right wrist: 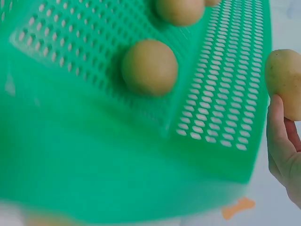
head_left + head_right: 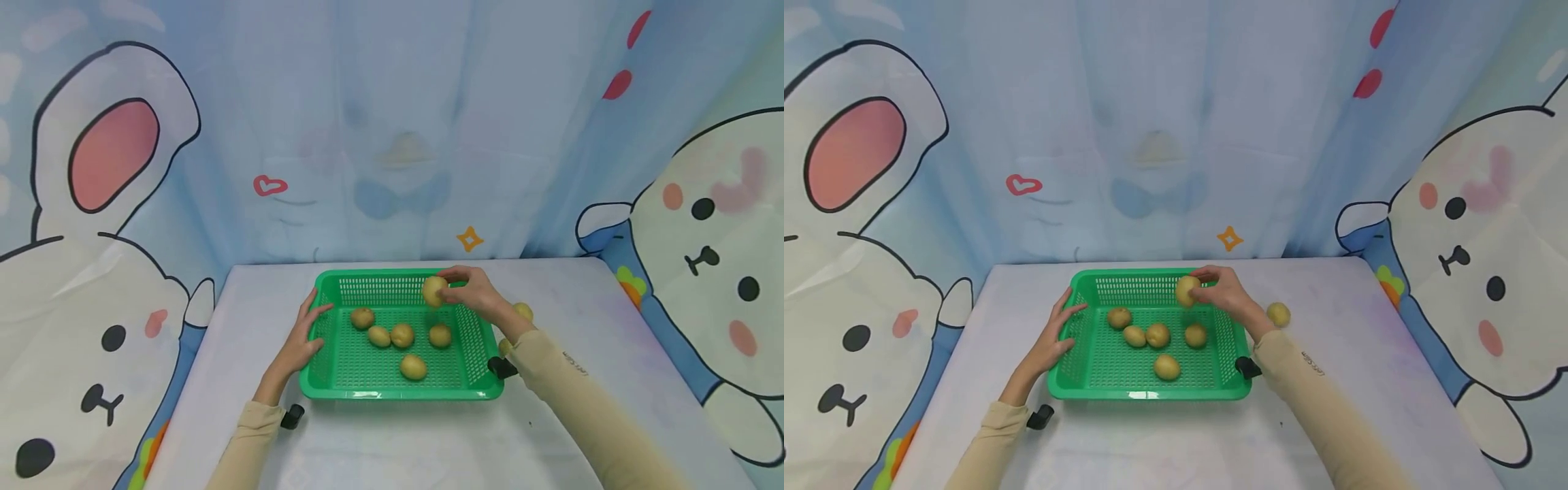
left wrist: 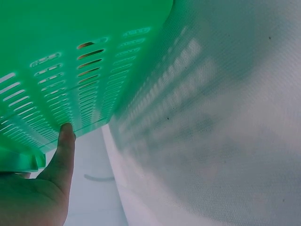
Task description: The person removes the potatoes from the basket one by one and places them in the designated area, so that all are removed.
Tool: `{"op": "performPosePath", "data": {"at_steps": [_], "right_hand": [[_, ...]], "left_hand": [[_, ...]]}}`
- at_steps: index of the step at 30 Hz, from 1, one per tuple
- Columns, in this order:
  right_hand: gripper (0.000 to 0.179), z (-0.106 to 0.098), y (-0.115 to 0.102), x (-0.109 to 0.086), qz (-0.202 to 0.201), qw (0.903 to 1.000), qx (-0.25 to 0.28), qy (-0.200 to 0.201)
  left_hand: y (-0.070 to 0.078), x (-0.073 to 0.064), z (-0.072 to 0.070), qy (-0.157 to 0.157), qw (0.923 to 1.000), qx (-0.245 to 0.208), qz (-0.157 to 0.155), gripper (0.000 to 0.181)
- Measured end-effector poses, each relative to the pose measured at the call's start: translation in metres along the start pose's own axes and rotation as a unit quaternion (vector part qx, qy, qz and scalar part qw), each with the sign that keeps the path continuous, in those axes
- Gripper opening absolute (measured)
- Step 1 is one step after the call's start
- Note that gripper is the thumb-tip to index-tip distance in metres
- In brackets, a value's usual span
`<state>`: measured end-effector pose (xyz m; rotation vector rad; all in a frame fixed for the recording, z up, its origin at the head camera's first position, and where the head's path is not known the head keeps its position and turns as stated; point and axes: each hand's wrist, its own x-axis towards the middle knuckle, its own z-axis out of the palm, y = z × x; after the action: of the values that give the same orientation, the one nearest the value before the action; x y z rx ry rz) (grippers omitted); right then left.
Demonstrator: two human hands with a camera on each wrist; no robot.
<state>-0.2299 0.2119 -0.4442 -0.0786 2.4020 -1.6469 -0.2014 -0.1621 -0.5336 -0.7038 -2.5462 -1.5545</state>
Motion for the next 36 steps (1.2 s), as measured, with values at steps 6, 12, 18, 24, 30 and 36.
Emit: {"op": "performPosePath", "data": {"at_steps": [6,12,18,24,30,36], "right_hand": [[0.053,-0.032,-0.001,-0.011,-0.011,0.9998,-0.001,0.016],[0.058,-0.071,0.013,-0.023,0.017,0.9985,0.0,0.052],[0.062,-0.105,0.045,-0.029,0.062,0.9934,-0.014,0.095],[0.063,-0.123,0.084,-0.037,0.128,0.9811,0.002,0.145],[0.064,-0.133,0.115,-0.044,0.165,0.9695,0.031,0.179],[0.066,-0.137,0.131,-0.044,0.18,0.9628,0.062,0.191]], "left_hand": [[0.002,-0.001,-0.002,-0.008,1.0,0.001,-0.001,0.074],[0.001,0.001,-0.001,-0.011,0.9999,0.006,0.006,0.073],[0.0,0.0,-0.002,-0.01,0.9999,0.006,0.004,0.073],[0.001,-0.001,-0.002,-0.01,0.9999,0.007,0.006,0.073],[0.0,0.0,-0.002,-0.008,0.9999,0.006,0.002,0.074],[-0.003,0.0,-0.002,-0.007,0.9999,0.012,0.003,0.074]]}}
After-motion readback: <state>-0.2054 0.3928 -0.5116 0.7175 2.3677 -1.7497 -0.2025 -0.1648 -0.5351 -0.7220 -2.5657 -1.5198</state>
